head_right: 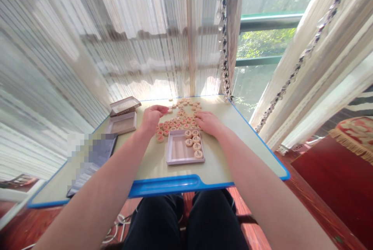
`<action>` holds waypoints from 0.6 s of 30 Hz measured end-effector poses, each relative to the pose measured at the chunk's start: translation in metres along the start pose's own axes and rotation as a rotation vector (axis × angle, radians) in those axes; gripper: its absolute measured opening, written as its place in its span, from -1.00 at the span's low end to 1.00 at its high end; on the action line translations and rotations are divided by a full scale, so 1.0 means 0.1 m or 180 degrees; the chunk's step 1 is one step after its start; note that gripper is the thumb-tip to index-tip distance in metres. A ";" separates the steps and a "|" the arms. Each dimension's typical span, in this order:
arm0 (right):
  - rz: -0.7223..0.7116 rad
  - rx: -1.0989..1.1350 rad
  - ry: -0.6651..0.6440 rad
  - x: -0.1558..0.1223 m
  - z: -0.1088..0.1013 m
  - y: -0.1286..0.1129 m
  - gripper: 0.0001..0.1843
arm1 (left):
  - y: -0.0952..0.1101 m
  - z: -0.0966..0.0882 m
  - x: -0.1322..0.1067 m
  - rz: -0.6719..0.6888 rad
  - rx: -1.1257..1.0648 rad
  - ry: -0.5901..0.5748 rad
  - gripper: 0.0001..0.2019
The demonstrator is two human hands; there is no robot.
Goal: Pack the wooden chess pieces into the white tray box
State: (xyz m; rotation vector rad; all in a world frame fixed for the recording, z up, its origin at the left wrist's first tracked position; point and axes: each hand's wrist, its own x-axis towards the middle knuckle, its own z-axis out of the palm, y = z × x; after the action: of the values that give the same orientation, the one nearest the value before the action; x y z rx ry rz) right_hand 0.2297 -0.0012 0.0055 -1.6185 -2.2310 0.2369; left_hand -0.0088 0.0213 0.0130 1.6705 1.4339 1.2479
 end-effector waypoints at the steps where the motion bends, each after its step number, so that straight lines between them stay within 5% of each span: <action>1: 0.0029 0.0069 0.0039 0.00 0.01 0.00 -0.55 | -0.01 0.00 0.00 -0.0009 0.0083 -0.0073 -0.59; 8: 0.0105 0.0258 0.0172 -0.01 0.00 0.01 -0.56 | 0.08 0.05 -0.10 0.0452 0.2483 -0.0924 -0.63; 18: -0.0011 0.0041 0.0247 0.00 0.06 -0.01 -0.59 | 0.15 0.07 -0.13 0.0453 0.2818 -0.0621 -0.64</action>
State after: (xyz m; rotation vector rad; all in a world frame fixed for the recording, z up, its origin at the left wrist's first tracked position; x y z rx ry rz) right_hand 0.2264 -0.0014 0.0005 -1.5894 -2.1698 0.1840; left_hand 0.0043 0.0058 0.0200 2.4034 1.9055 0.4721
